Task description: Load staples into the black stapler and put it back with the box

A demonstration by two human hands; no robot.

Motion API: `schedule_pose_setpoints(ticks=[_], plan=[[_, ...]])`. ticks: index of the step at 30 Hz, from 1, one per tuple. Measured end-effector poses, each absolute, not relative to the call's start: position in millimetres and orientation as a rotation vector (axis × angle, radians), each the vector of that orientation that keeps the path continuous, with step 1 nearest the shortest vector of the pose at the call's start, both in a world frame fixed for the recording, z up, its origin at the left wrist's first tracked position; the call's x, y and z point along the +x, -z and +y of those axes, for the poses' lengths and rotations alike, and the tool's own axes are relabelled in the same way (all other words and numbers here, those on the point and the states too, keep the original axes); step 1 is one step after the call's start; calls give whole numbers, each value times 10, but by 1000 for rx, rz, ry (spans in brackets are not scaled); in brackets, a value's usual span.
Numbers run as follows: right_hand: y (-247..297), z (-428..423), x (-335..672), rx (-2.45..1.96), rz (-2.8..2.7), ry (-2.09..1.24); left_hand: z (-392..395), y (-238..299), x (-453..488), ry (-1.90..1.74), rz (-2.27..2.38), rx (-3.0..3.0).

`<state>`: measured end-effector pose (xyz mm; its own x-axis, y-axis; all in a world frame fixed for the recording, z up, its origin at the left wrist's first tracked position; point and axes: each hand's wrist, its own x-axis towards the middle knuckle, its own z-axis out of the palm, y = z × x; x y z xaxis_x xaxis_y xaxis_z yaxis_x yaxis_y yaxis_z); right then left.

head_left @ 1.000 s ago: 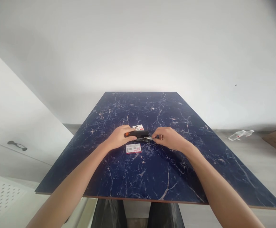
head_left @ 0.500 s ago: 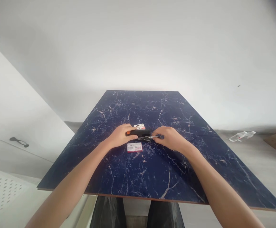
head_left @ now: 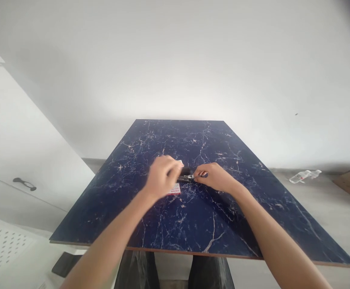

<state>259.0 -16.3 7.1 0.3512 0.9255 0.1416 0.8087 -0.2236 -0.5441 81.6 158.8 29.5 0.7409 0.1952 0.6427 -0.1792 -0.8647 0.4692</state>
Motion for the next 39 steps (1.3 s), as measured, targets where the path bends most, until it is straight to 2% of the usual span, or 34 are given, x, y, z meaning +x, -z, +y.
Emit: schedule_pose_setpoints(ticks=[2,5,9,12,17,21,24,39], plan=[[-75,-170,2584,-2086,-1497,-300,1153,-209,847,-820,-295,2503],[-75,-181,2581,-2123,-1464,-301,560,-5,880,-804,-592,2511],[-85,-181,2579,-2137,-1479,-326,21,316,892,-760,-602,2511],[-107,-188,2575,-2162,-1515,-305,-103,398,839,-708,-576,2527],[-178,-263,2602,-2295,-1472,-208,607,40,655,-682,-388,2588],[-250,-334,2600,-2395,-1446,-321,1688,-283,670,-408,20,2778],[-275,-334,2521,-2375,-1492,-318,2196,-345,807,-104,31,2764],[-138,-64,2163,-2305,-1555,-109,2227,-149,939,-222,17,2656]])
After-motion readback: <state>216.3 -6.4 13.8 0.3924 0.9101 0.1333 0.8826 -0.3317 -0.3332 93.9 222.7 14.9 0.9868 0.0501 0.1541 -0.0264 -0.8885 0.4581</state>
